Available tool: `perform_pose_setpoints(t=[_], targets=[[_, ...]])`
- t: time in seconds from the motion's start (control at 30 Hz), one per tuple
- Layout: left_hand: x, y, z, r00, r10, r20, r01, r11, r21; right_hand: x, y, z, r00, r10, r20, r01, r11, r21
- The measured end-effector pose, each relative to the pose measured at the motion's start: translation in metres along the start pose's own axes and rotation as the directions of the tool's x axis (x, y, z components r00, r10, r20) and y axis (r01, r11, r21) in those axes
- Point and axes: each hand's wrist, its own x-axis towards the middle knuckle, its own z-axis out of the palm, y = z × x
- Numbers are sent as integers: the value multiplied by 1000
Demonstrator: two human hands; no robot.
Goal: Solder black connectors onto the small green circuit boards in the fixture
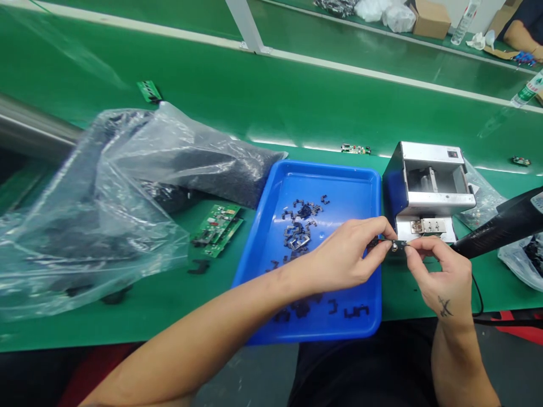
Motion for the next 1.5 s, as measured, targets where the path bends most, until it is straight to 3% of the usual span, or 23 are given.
perform_pose_setpoints(t=[0.33,0.47,0.57,0.7,0.77,0.83,0.9,0.93,1.03,1.1,1.2,1.3,1.37,1.5], targets=[[8,-16,2,985,172,24,-171,984,-46,-2,23,6,967,-245,-69,238,966,-101],[5,-21,5,962,270,43,-273,935,226,-9,31,10,962,-256,-99,239,958,-155],[-1,-20,6,944,307,118,-323,794,515,-14,33,14,968,-237,-86,218,959,-182],[-6,-18,5,930,321,179,-355,656,666,-22,29,8,966,-244,-79,226,956,-187],[-7,-16,4,928,323,188,-360,636,683,-23,27,-4,946,-268,-182,230,951,-204],[-6,-15,3,928,319,193,-360,632,686,-19,27,-19,856,-281,-433,190,951,-242],[-6,-14,2,930,308,198,-356,632,688,-8,30,-33,753,-197,-627,94,977,-193],[-5,-13,2,932,303,200,-354,632,689,-1,33,-37,767,-108,-633,43,992,-117],[-5,-12,2,933,298,200,-350,634,689,15,44,-43,891,173,-419,-92,974,207],[-4,-12,2,933,297,201,-351,635,688,21,50,-45,909,244,-337,-110,922,370],[-3,-12,2,931,299,209,-357,630,690,23,53,-56,968,197,-158,-73,817,572],[-3,-12,2,929,302,212,-361,619,697,23,48,-75,998,-36,42,-6,694,720],[-3,-13,2,930,302,212,-360,615,702,24,40,-86,991,-105,81,15,699,715],[-3,-13,2,933,292,212,-353,620,701,35,15,-92,998,53,35,-63,798,599]])
